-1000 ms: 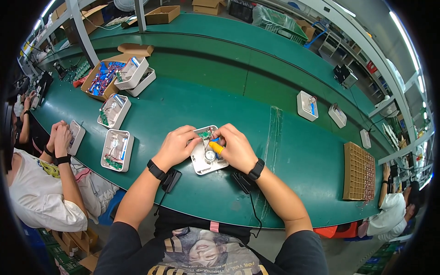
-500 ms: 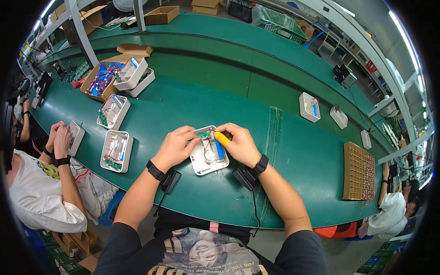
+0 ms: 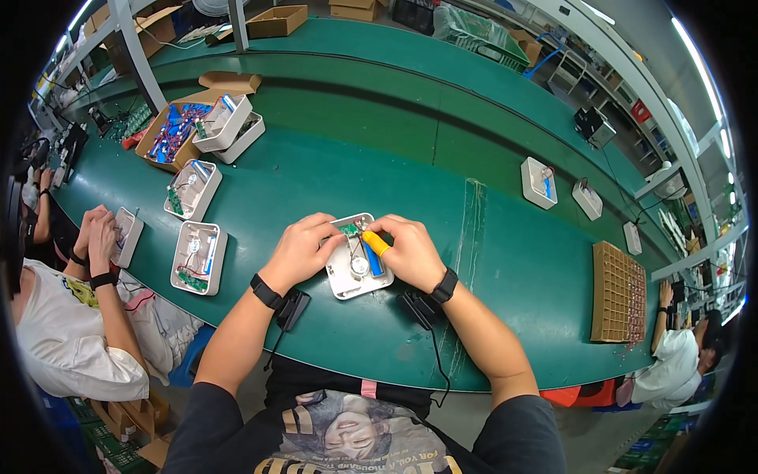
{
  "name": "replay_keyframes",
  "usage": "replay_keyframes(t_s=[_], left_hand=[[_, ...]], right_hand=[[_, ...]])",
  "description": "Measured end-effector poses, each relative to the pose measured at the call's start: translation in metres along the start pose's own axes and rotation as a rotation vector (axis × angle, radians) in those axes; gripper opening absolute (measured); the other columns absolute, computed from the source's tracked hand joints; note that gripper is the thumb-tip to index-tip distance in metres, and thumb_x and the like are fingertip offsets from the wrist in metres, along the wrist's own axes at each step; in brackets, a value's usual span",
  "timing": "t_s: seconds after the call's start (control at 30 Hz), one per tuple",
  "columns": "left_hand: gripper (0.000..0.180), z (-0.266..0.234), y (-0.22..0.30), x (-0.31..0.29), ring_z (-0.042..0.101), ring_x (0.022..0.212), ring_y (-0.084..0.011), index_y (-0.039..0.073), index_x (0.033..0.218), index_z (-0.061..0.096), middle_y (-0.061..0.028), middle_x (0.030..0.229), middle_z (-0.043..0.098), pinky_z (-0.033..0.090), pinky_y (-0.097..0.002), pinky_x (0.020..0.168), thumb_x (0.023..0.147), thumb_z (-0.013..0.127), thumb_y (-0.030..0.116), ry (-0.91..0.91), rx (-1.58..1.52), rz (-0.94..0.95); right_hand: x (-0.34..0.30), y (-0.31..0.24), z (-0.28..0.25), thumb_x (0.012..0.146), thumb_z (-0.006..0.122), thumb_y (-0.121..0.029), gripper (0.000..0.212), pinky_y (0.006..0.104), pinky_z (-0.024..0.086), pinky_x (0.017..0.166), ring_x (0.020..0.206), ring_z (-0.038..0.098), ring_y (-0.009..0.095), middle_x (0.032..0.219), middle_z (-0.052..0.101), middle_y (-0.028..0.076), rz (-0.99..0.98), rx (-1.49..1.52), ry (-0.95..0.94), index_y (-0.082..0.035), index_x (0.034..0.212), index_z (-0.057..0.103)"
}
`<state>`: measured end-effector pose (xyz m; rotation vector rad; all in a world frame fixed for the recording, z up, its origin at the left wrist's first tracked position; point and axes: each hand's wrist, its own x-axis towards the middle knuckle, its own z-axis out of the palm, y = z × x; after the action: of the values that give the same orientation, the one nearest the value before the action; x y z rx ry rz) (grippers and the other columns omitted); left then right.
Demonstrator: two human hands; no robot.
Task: The person assembles electronic devices by placing a circuit board and a battery into a plastic housing, connecting wires with a tool, and setting the completed unit aside on the table.
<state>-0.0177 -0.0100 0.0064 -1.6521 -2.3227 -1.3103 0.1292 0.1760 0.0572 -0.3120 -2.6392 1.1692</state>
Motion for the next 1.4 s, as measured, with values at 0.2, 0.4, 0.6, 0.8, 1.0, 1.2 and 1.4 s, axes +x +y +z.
replay_keyframes(t_s=[0.2, 0.4, 0.6, 0.8, 1.0, 1.2, 1.4], left_hand=[[0.015, 0.0, 0.0, 0.002, 0.07, 0.097, -0.0336, 0.002, 0.097, 0.076, -0.013, 0.107, 0.072, 0.058, -0.0439, 0.086, 0.094, 0.072, 0.016, 0.008, -0.002, 0.004], [0.012, 0.002, -0.002, 0.0, 0.071, 0.092, -0.0343, 0.001, 0.096, 0.075, -0.0139, 0.108, 0.073, 0.059, -0.0429, 0.079, 0.093, 0.074, 0.013, 0.033, 0.004, 0.028], [0.015, 0.0, -0.002, 0.0, 0.071, 0.098, -0.0332, 0.003, 0.097, 0.077, -0.0128, 0.108, 0.073, 0.058, -0.0437, 0.086, 0.093, 0.074, 0.017, 0.01, 0.004, -0.007], [0.016, 0.002, -0.004, -0.001, 0.071, 0.098, -0.033, 0.005, 0.098, 0.075, -0.0117, 0.108, 0.072, 0.059, -0.0433, 0.083, 0.094, 0.074, 0.02, 0.06, 0.056, -0.002], [0.021, -0.017, 0.014, 0.006, 0.071, 0.1, -0.0333, 0.009, 0.108, 0.075, -0.0089, 0.106, 0.071, 0.059, -0.0444, 0.086, 0.095, 0.073, 0.025, 0.241, 0.085, -0.016], [0.017, -0.071, 0.02, -0.008, 0.07, 0.09, -0.0326, 0.009, 0.102, 0.073, -0.0101, 0.096, 0.072, 0.057, -0.0429, 0.081, 0.094, 0.074, 0.024, 0.268, 0.393, -0.152], [0.022, -0.113, 0.009, -0.076, 0.067, 0.091, -0.0373, 0.006, 0.089, 0.074, -0.0141, 0.095, 0.07, 0.054, -0.0489, 0.081, 0.091, 0.077, 0.028, 0.218, 0.816, -0.366]], right_hand=[[-0.001, 0.01, 0.004, 0.086, 0.073, -0.005, 0.02, 0.0409, 0.05, 0.097, 0.113, 0.063, 0.03, 0.117, 0.072, 0.01, -0.275, -0.357, 0.113, -0.003, 0.105, 0.078], [-0.009, -0.005, 0.005, 0.08, 0.072, -0.006, 0.025, 0.0403, 0.048, 0.099, 0.122, 0.059, 0.03, 0.125, 0.067, 0.014, -0.41, -0.698, 0.091, -0.004, 0.105, 0.078], [-0.023, -0.028, -0.005, 0.079, 0.073, -0.01, 0.025, 0.0397, 0.048, 0.091, 0.108, 0.063, 0.027, 0.103, 0.069, 0.01, -0.337, -0.859, -0.144, -0.007, 0.103, 0.077], [-0.033, -0.043, -0.014, 0.078, 0.074, -0.014, 0.015, 0.0413, 0.05, 0.084, 0.094, 0.067, 0.026, 0.088, 0.067, 0.007, -0.367, -0.835, -0.244, -0.009, 0.092, 0.075], [-0.042, -0.034, -0.001, 0.078, 0.073, -0.014, 0.009, 0.0441, 0.054, 0.068, 0.07, 0.069, 0.031, 0.07, 0.065, 0.009, -0.427, -0.815, -0.365, -0.007, 0.083, 0.071], [-0.024, -0.01, 0.007, 0.081, 0.071, -0.015, 0.02, 0.0436, 0.055, 0.069, 0.072, 0.07, 0.031, 0.074, 0.069, 0.011, -0.247, -0.869, -0.203, -0.006, 0.098, 0.07], [-0.004, 0.045, 0.01, 0.093, 0.069, -0.025, 0.053, 0.0456, 0.055, 0.096, 0.12, 0.067, 0.037, 0.129, 0.068, 0.025, -0.145, -0.932, 0.271, -0.004, 0.141, 0.061]])
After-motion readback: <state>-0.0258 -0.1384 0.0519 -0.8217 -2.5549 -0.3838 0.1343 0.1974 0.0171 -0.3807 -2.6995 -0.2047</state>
